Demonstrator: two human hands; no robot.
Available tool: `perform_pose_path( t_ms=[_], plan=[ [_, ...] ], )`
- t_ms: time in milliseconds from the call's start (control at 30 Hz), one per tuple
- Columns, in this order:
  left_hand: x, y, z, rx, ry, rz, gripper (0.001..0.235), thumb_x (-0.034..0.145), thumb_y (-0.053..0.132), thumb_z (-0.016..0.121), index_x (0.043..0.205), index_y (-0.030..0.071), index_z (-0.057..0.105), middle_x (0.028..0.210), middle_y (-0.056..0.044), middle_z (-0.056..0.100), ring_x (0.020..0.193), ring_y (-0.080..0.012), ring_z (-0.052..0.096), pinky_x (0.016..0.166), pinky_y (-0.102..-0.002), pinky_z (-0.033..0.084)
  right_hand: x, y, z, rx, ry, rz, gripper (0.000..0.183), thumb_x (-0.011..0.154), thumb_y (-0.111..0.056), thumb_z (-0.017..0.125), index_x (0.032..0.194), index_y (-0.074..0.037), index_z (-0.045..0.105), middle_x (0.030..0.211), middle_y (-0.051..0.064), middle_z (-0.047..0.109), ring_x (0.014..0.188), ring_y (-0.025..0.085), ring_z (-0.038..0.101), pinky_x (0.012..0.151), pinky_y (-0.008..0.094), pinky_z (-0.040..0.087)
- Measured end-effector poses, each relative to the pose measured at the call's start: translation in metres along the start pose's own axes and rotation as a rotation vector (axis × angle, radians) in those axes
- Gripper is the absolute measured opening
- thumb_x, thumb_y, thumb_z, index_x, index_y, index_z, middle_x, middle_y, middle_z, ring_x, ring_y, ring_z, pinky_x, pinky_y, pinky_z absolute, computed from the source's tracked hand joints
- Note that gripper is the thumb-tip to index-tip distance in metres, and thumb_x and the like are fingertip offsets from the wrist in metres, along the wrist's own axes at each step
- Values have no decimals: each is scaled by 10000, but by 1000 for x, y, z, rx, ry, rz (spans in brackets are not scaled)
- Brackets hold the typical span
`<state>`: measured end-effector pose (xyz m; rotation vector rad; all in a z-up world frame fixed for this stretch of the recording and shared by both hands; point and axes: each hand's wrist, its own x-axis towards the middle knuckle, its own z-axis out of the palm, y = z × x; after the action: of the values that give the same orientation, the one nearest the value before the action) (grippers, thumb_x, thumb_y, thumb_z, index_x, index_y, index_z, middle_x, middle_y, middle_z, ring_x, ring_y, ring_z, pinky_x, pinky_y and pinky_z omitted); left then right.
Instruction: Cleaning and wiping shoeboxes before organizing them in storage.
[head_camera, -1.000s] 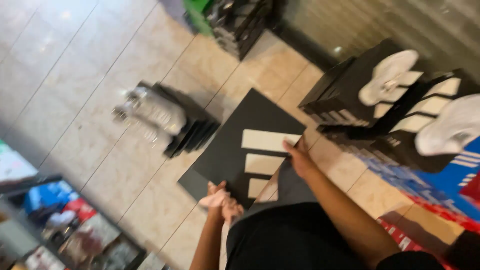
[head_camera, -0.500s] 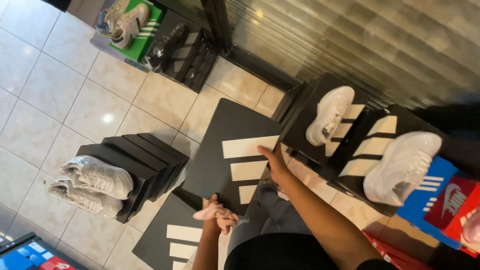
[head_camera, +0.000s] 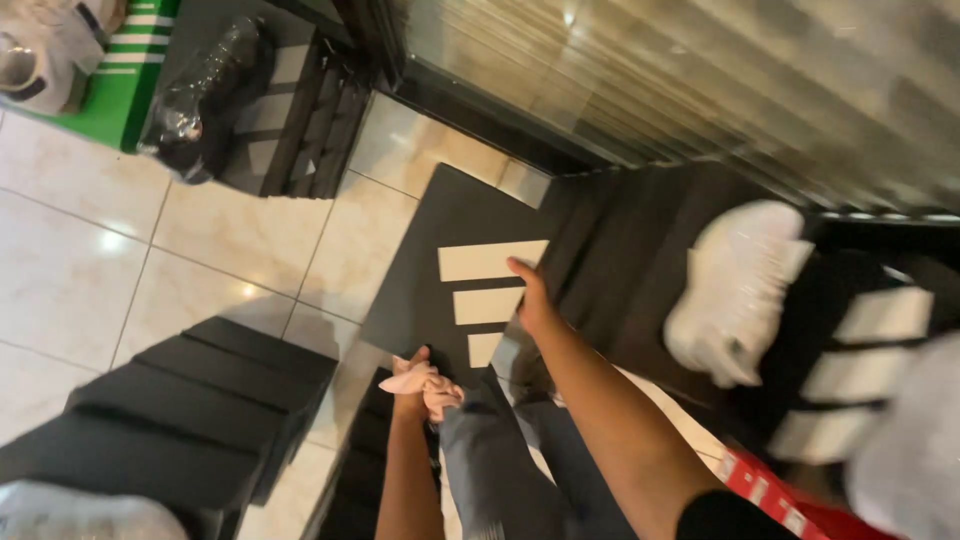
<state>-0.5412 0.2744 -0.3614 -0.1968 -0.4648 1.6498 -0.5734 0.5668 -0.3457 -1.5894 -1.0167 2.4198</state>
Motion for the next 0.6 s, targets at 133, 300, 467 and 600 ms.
perform_pose_path(
  t_ms=[133, 300, 467, 600],
  plan=[
    [-32, 81, -256, -173, -270, -40, 869, 925, 782, 366, 1432, 80, 439, 1504, -236, 314, 1421, -449, 182, 1014, -669, 196, 55, 29, 26, -207, 90, -150, 869, 835, -172, 834, 1533, -124, 317, 1490, 163, 292, 1353, 362, 263, 1113, 526, 255],
    [8, 188, -368, -291, 241, -182, 1020, 843, 921, 335, 1066, -31, 626, 915, -102, 499, 1255, -474, 439, 1143, -650, 118, 156, 57, 9, -499, 68, -322, 954, 964, -91, 706, 1645, -56, 39, 1683, 245, -115, 1538, 438, -153, 1234, 608, -93],
    [106, 154, -222, -145, 814, 450, 363, 958, 232, 505, 1291, 116, 419, 1006, -113, 583, 984, -252, 608, 901, -284, 435, 234, 82, -42, -913, 127, -141, 996, 858, -49, 672, 1667, -171, 103, 1683, 267, -22, 1566, 428, -17, 1265, 560, 68],
    [93, 143, -364, 585, 1009, 941, 630, 855, 10, 810, 1373, 152, 481, 776, -326, 708, 667, -418, 754, 515, -435, 651, 298, 149, -88, -1304, 304, -78, 1058, 732, -227, 769, 1644, -227, 232, 1656, 259, 137, 1547, 405, 202, 1235, 552, 256]
  ],
)
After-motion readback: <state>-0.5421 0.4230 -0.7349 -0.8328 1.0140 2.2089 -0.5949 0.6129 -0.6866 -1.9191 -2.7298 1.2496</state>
